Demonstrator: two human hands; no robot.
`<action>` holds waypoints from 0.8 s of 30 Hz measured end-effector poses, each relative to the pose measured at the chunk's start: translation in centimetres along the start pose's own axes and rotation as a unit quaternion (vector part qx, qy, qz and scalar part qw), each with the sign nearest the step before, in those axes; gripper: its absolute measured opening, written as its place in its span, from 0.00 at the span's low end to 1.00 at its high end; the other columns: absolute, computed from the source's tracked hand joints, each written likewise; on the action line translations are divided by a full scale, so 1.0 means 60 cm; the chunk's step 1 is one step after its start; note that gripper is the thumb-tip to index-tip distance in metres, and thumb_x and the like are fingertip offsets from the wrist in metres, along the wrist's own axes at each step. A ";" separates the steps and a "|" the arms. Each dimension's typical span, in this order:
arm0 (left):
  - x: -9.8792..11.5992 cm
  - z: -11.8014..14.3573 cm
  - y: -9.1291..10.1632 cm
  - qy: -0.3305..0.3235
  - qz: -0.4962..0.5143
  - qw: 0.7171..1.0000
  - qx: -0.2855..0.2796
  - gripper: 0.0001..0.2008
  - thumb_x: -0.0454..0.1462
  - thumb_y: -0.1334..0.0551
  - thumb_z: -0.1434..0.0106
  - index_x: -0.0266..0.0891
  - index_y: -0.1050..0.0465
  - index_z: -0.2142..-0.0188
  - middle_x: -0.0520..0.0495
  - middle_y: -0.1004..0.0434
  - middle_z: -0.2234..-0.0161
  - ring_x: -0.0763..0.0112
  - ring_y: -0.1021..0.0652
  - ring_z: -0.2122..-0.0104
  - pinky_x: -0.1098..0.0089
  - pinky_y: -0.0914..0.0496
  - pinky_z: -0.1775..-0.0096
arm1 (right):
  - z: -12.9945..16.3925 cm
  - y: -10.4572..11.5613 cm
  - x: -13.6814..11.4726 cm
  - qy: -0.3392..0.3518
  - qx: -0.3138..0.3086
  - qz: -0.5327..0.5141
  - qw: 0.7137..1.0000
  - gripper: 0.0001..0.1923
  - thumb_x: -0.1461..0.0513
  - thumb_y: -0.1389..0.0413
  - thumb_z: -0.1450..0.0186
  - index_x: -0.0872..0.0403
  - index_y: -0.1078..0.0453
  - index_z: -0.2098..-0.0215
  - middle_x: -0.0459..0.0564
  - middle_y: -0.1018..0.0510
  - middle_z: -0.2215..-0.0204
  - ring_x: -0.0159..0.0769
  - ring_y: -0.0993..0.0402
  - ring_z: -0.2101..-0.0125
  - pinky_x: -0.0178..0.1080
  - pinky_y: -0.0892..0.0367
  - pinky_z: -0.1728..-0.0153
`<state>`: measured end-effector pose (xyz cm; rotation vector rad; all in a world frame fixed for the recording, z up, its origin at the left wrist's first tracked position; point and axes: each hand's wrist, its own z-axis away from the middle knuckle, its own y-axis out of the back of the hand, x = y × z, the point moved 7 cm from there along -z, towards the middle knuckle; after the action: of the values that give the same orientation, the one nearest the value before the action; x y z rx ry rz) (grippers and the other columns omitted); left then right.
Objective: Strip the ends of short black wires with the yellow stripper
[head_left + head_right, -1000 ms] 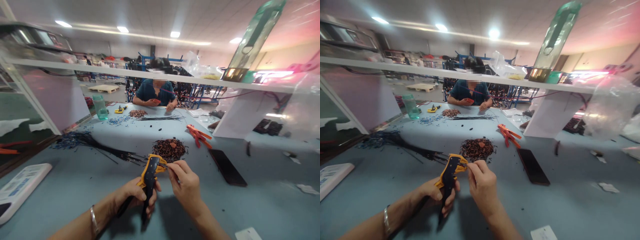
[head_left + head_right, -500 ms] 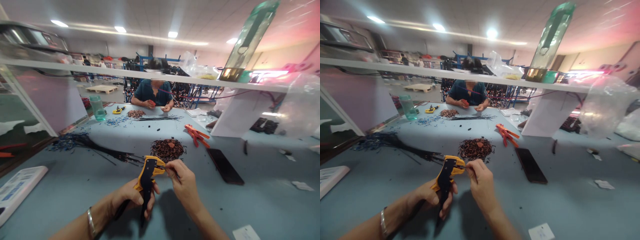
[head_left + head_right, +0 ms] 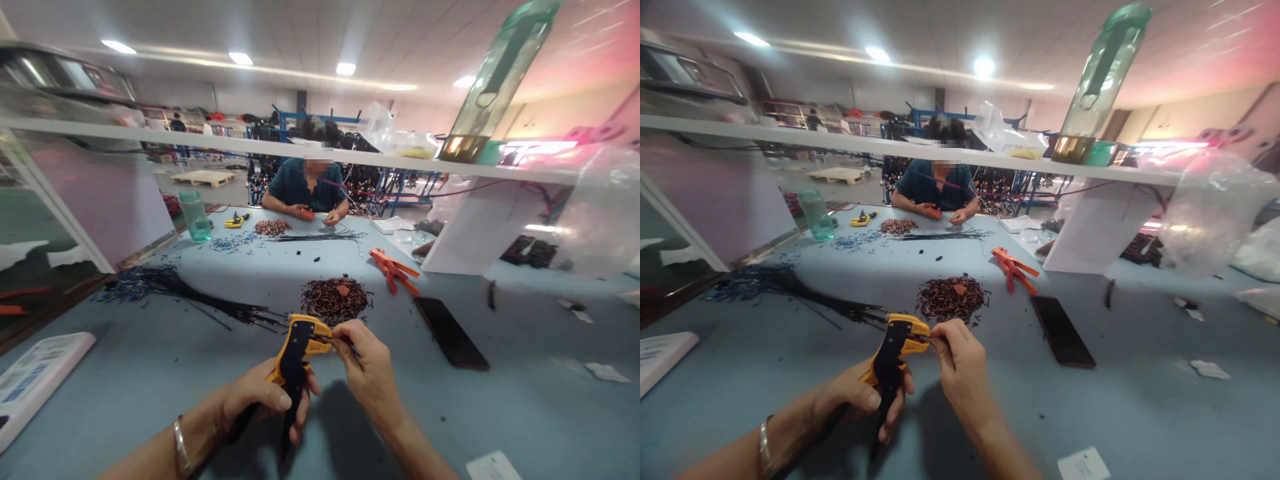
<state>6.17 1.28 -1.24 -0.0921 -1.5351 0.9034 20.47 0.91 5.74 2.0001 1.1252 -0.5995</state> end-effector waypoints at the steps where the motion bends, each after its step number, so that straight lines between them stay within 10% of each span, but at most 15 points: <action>1: 0.001 0.000 -0.001 -0.001 -0.006 1.000 -0.001 0.20 0.35 0.34 0.51 0.30 0.26 0.57 0.43 0.21 0.72 0.65 0.21 0.76 0.66 0.28 0.70 | 0.000 0.000 0.000 0.001 -0.001 -0.001 1.000 0.07 0.67 0.49 0.34 0.52 0.32 0.69 0.45 0.28 0.74 0.33 0.31 0.72 0.33 0.37 0.71; 24: -0.003 0.001 -0.011 0.001 -0.036 0.999 0.036 0.13 0.39 0.30 0.50 0.33 0.28 0.71 0.50 0.29 0.81 0.70 0.27 0.81 0.68 0.30 0.74 | -0.001 0.000 -0.007 0.012 -0.011 -0.005 1.000 0.07 0.67 0.49 0.35 0.52 0.32 0.70 0.46 0.28 0.74 0.33 0.30 0.72 0.33 0.36 0.72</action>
<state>6.47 0.71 -1.02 0.0143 -1.4925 0.9012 20.27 0.76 6.06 1.9898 1.1525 -0.5675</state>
